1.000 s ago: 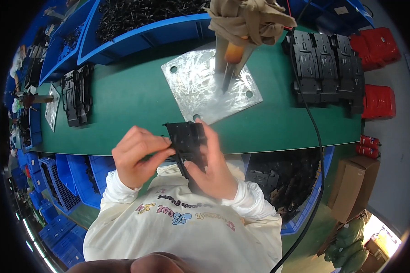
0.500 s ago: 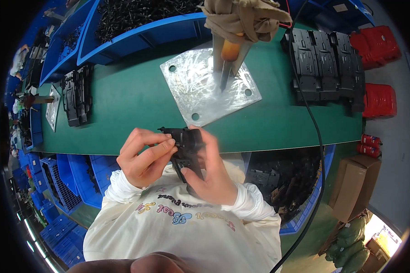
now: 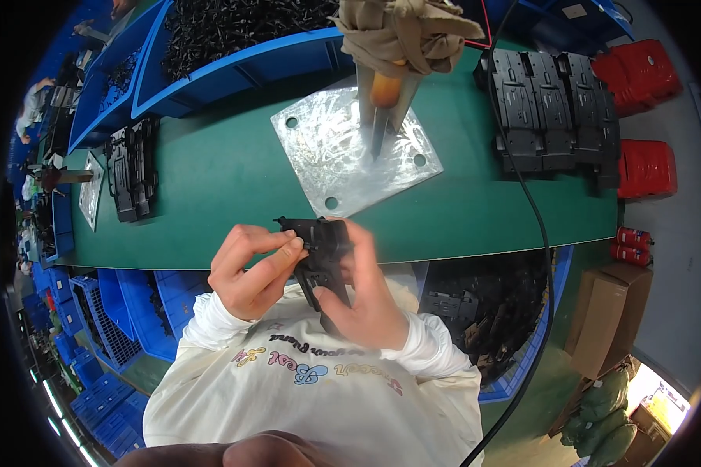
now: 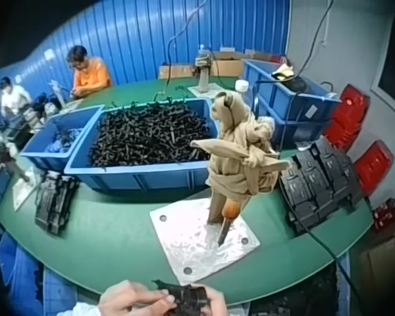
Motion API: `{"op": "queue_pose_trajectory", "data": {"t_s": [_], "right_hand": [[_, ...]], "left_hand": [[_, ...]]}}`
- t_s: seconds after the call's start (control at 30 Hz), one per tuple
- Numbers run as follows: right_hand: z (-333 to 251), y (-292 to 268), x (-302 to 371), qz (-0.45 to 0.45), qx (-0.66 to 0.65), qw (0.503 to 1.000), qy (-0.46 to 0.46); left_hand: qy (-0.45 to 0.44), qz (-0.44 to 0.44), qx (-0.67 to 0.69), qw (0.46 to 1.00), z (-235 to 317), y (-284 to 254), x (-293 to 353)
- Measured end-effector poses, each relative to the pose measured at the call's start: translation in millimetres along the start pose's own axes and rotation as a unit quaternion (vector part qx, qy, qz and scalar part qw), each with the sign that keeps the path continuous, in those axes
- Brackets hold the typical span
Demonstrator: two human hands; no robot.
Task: Assemble a toy truck chassis using a power screwdriver and plastic components on a factory line.
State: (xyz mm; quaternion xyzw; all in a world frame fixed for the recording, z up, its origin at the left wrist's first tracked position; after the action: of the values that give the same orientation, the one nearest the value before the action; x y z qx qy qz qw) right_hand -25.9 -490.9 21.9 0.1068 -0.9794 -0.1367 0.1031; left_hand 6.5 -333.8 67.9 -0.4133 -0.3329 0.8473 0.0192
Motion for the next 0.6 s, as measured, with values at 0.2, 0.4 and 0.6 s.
{"op": "queue_pose_trajectory", "data": {"t_s": [0.2, 0.4, 0.6], "right_hand": [[4.7, -3.7, -5.5, 0.044, 0.012, 0.999, -0.025], [2.6, -5.4, -3.5, 0.065, 0.022, 0.996, -0.048], [-4.6, -5.3, -0.6, 0.081, 0.029, 0.994, -0.068]], "left_hand": [[-0.090, -0.005, 0.097, 0.991, -1.1, 9.6, 8.8], [-0.069, 0.023, 0.076, 0.994, 5.5, 7.9, 11.3], [-0.040, 0.008, 0.089, 0.995, 7.8, 6.2, 11.2]]}}
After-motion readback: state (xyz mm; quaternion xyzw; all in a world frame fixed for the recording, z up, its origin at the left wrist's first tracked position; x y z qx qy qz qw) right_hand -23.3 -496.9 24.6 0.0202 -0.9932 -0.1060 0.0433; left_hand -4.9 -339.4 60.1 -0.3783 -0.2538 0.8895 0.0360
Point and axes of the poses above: each hand's wrist, its own x-axis away from the middle knuckle, its own y-axis out of the palm, z = x × y, the point moved 4 cm from there along -x, towards the middle knuckle, and after that the axes turned 7 degrees about z, right-handed, at the moved point
